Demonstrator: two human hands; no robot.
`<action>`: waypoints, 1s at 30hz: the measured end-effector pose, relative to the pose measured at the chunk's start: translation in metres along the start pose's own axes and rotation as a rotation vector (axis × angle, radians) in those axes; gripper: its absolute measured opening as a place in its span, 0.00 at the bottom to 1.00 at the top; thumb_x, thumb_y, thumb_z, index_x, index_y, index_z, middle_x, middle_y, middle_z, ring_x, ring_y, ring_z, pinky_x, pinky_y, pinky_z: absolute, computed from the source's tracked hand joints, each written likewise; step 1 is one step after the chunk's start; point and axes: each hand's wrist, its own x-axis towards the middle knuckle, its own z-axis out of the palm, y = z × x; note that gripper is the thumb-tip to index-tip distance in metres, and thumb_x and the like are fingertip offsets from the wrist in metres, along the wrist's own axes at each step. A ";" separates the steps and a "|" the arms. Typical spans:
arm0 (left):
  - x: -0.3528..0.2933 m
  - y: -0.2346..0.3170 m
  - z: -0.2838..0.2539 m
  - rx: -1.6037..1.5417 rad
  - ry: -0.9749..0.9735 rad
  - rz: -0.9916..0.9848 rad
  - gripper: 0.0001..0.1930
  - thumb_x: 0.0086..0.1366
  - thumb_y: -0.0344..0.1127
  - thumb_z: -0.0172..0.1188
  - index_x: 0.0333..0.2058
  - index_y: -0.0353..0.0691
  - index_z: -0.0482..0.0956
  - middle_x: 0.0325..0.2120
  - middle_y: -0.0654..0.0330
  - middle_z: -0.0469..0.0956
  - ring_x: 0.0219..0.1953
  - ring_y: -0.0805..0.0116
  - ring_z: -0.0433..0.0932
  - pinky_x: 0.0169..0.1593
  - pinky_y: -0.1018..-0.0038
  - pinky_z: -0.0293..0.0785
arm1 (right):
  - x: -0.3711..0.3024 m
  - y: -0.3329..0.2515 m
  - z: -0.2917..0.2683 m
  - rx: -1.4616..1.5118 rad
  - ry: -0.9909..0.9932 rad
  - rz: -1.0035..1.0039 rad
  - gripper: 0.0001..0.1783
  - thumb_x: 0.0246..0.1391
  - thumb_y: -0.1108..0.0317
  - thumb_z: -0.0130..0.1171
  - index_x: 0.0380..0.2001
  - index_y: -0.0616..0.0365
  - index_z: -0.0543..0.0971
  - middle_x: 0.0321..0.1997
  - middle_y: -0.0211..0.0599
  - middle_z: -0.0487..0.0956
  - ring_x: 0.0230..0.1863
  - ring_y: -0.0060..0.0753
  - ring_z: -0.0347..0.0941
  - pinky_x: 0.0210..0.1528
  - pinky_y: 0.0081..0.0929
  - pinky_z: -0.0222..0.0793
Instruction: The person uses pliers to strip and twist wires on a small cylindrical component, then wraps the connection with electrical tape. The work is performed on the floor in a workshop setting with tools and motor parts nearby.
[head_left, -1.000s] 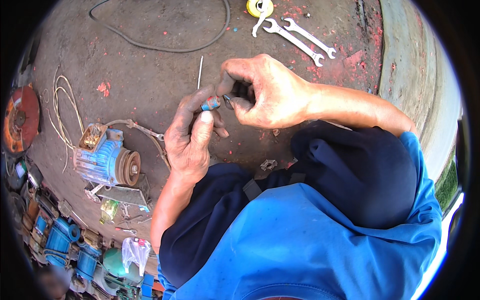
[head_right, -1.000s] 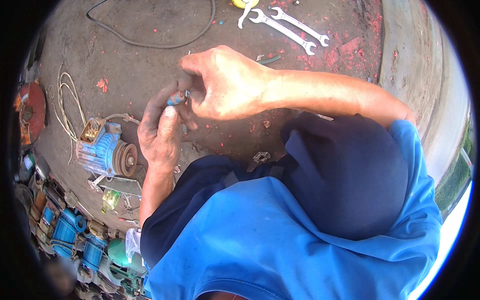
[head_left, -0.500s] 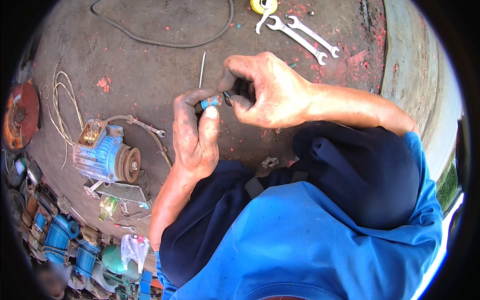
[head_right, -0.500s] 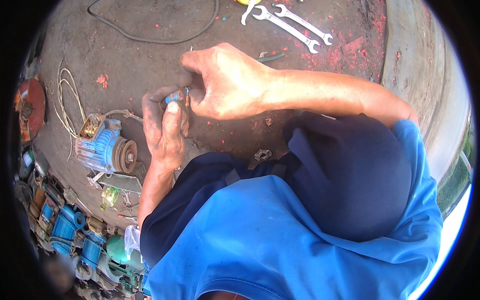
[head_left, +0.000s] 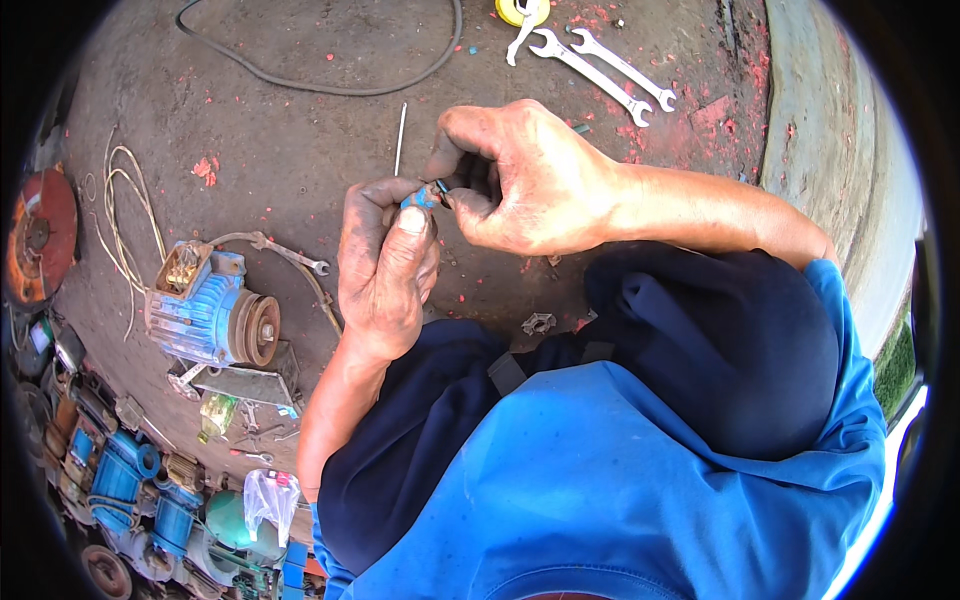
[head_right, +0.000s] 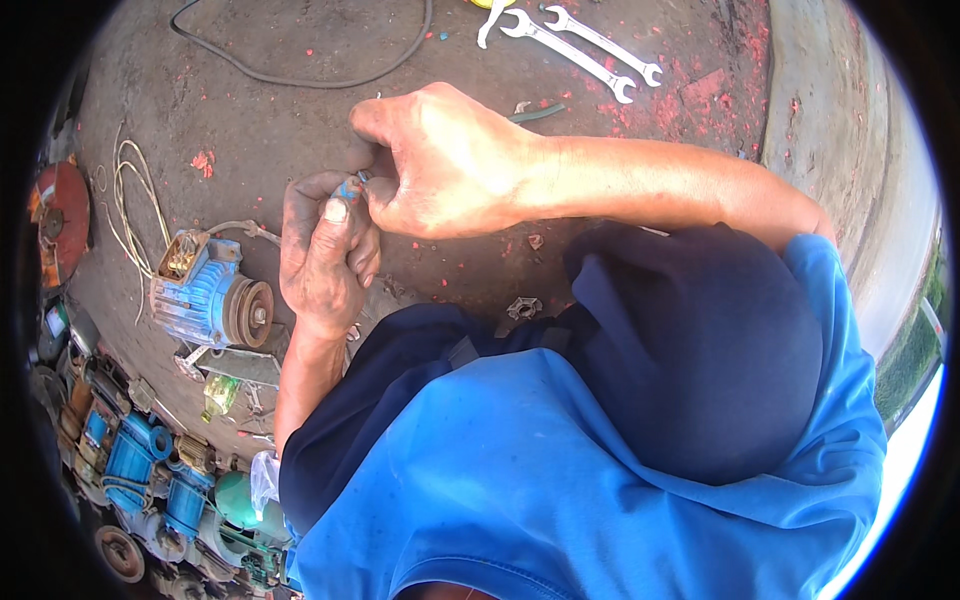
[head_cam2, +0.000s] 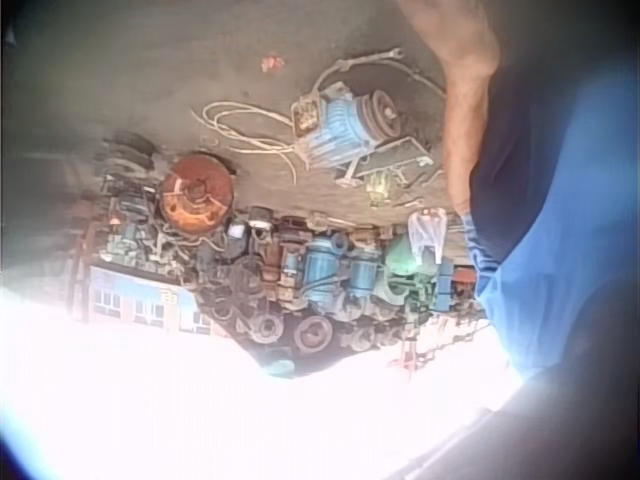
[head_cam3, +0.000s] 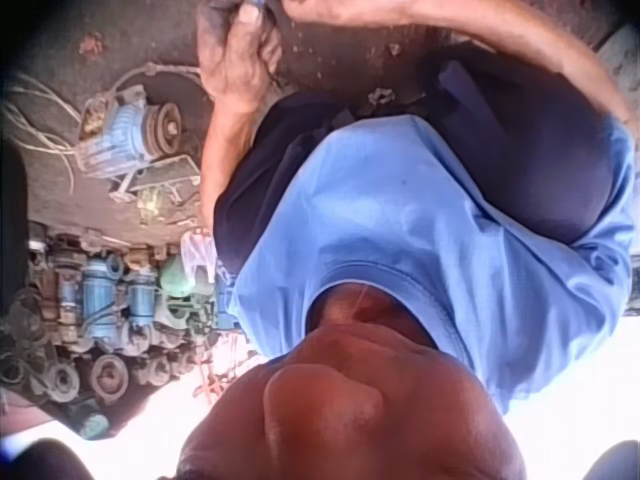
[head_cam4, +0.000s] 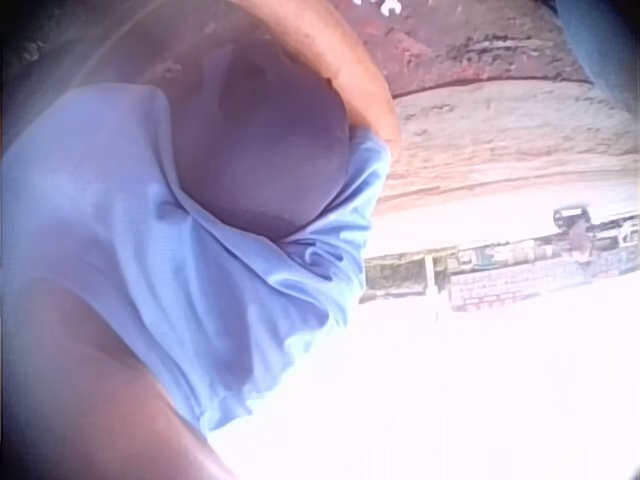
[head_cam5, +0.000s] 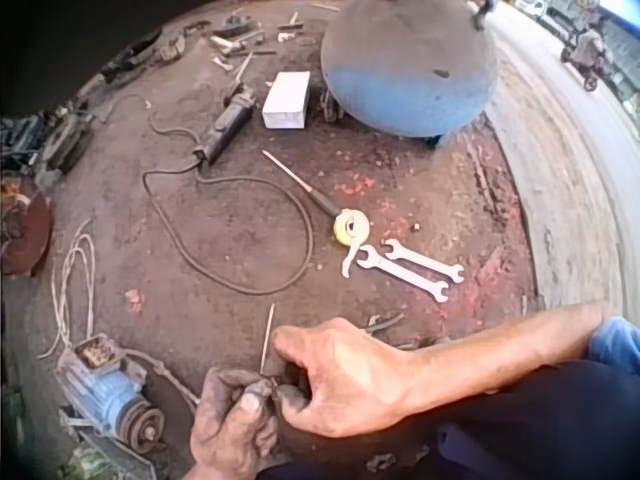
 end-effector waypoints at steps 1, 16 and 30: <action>0.000 0.000 0.000 0.007 -0.003 0.000 0.15 0.76 0.39 0.53 0.50 0.32 0.68 0.23 0.66 0.66 0.17 0.81 0.57 0.18 0.80 0.57 | 0.000 -0.001 0.000 0.004 -0.006 0.009 0.08 0.46 0.76 0.62 0.32 0.65 0.77 0.21 0.40 0.78 0.22 0.25 0.75 0.25 0.28 0.71; -0.001 0.000 -0.001 -0.033 -0.020 -0.005 0.16 0.76 0.40 0.53 0.50 0.31 0.69 0.23 0.65 0.66 0.18 0.79 0.59 0.19 0.80 0.58 | -0.001 -0.001 0.000 -0.074 -0.005 -0.014 0.10 0.44 0.75 0.64 0.32 0.65 0.77 0.24 0.44 0.79 0.24 0.34 0.80 0.28 0.31 0.75; -0.002 -0.002 -0.003 0.110 0.006 0.017 0.18 0.75 0.40 0.55 0.51 0.28 0.69 0.24 0.65 0.68 0.19 0.81 0.60 0.20 0.80 0.59 | -0.003 -0.003 -0.002 -0.070 -0.037 0.060 0.11 0.44 0.74 0.65 0.32 0.65 0.78 0.24 0.43 0.79 0.24 0.34 0.79 0.29 0.32 0.75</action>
